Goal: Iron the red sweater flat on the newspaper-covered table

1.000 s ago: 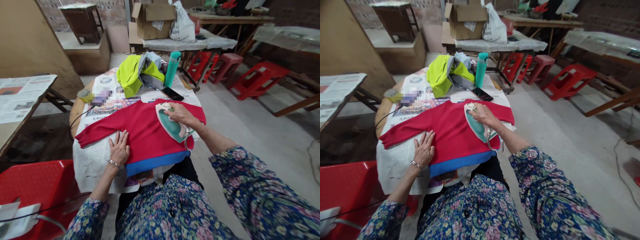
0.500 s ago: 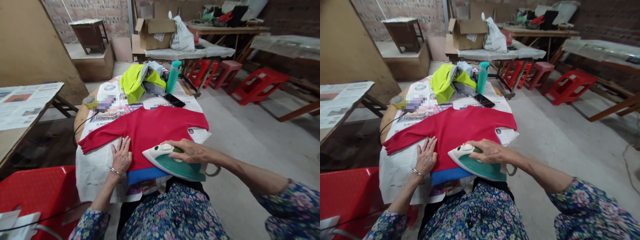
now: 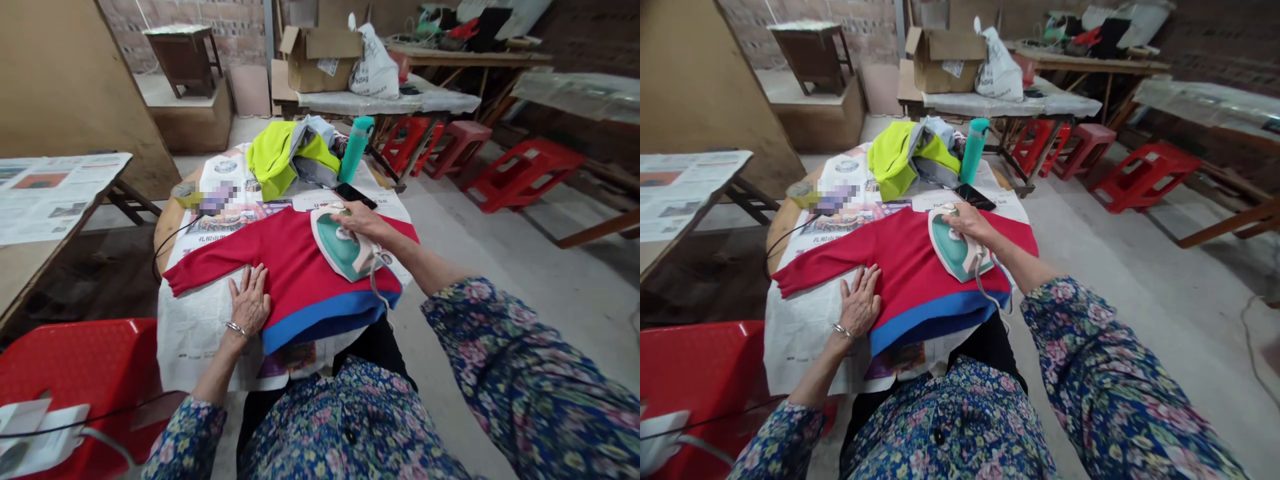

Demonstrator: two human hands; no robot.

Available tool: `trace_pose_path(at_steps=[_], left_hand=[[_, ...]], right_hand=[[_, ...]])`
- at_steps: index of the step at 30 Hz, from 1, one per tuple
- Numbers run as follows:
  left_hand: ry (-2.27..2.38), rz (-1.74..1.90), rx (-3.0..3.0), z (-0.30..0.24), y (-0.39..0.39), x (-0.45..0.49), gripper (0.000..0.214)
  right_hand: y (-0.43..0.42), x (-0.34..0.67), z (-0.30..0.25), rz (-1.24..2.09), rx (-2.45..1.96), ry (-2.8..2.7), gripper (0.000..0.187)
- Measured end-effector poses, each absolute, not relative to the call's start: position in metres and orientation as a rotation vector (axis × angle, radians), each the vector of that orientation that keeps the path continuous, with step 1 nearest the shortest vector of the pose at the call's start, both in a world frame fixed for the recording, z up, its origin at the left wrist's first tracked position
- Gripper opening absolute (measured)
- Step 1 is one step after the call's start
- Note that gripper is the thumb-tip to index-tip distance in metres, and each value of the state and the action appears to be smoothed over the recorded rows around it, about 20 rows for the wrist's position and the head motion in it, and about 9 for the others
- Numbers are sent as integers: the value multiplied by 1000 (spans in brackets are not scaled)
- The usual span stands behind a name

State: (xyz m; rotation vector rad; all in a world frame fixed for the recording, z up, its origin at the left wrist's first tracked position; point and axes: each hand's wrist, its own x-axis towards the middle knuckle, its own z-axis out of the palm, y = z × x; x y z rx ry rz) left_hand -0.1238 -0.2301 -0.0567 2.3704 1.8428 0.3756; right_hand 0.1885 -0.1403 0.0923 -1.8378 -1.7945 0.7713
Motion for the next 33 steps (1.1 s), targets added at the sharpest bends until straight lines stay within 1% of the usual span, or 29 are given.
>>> trace_pose_path(at_steps=[3,5,8,11,12,14,17,20,24,28,31,33], left_hand=[[1836,364,2348,-54,-229,-123,72],[1837,364,2334,-52,-229,-122,72],[1844,386,2318,-52,-228,-123,72],[1848,427,2300,-54,-227,-124,73],[1844,439,2296,-54,-226,-124,73],[1834,459,2288,-55,-225,-125,74],[1832,474,2279,-54,-224,-125,73],[1821,487,2302,-52,-224,-129,71],[1752,462,2401,-45,-225,-137,62],[1575,460,2537,-37,-225,-115,45],[1495,452,2534,-36,-229,-70,45],[1605,420,2466,-38,-233,-39,50]], right_hand=[[-124,164,96,706,-1876,-1882,14],[-122,149,98,659,-1829,-2024,14],[-139,136,98,722,-1688,-2282,25],[-180,138,92,791,-1539,-2421,40],[-197,142,89,845,-1496,-2438,47],[-234,153,86,999,-1404,-2453,54],[-282,175,86,1123,-1372,-2496,58],[-311,199,92,1151,-1435,-2464,57],[-319,233,96,1030,-1688,-2333,56],[-300,253,99,741,-1898,-2082,55],[-269,248,102,629,-1887,-1892,54],[-246,236,101,659,-1883,-1819,57]])
